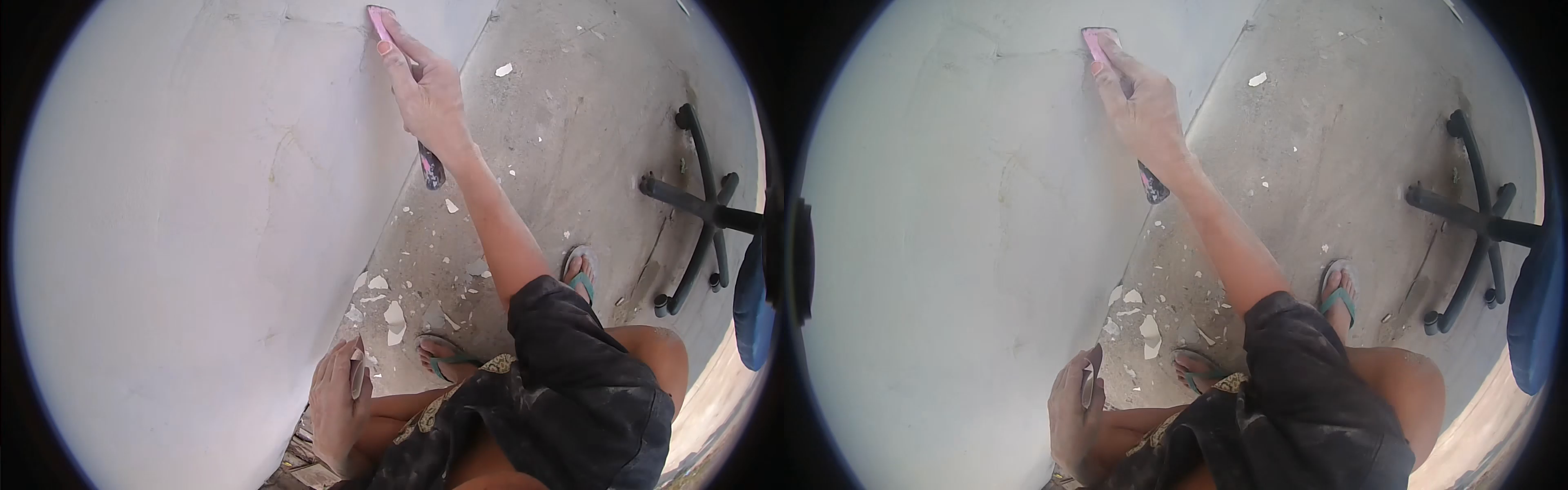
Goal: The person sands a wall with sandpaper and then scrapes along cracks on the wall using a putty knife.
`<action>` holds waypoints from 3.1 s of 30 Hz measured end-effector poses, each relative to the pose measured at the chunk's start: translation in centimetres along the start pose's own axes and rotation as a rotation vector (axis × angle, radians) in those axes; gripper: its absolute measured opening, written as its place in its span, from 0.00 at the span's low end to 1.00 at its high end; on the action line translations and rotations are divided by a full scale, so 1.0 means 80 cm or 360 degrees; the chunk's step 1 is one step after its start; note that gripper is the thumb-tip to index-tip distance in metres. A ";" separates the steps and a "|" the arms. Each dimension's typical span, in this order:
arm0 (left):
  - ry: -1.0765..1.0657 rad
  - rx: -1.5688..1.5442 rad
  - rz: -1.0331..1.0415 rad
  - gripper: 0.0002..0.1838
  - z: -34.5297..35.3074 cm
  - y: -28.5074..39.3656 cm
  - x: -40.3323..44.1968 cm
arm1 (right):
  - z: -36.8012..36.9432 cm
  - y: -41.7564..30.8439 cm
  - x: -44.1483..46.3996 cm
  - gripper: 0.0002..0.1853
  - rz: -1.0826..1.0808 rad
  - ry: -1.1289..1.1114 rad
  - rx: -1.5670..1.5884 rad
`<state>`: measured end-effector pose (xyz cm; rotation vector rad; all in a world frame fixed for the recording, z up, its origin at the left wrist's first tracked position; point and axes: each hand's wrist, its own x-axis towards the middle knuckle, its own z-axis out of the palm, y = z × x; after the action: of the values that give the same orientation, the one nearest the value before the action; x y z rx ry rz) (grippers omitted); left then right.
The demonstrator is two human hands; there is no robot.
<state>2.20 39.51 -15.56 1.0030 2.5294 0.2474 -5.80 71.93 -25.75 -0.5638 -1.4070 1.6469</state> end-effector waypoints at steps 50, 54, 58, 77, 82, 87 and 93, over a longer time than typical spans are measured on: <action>0.0036 -0.0053 -0.0105 0.22 0.001 -0.019 -0.018 | 0.000 0.015 -0.025 0.27 0.0029 -0.0125 -0.0163; -0.0028 -0.0042 -0.0116 0.22 -0.001 -0.008 -0.015 | -0.005 0.016 -0.029 0.27 0.0007 -0.0160 -0.0147; -0.0014 -0.0041 -0.0057 0.22 0.004 -0.018 -0.015 | -0.003 0.013 -0.034 0.26 0.0002 -0.0144 -0.0298; 0.0081 -0.0011 -0.0048 0.23 -0.005 -0.007 -0.010 | -0.008 0.036 -0.020 0.25 -0.0064 -0.0128 -0.0264; -0.0051 -0.0034 -0.0023 0.23 0.003 -0.006 -0.006 | -0.014 0.020 -0.029 0.25 0.0035 -0.0120 -0.0298; 0.0014 -0.0017 -0.0067 0.22 -0.004 -0.005 -0.005 | -0.011 0.029 -0.025 0.25 -0.0074 -0.0112 -0.0289; 0.0003 -0.0044 -0.0100 0.21 -0.001 -0.010 -0.012 | -0.005 0.026 -0.025 0.24 -0.0098 -0.0071 -0.0311</action>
<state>2.30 38.24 -15.45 0.9119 2.5471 0.2640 -5.13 70.54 -28.21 -0.5914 -1.6139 1.4912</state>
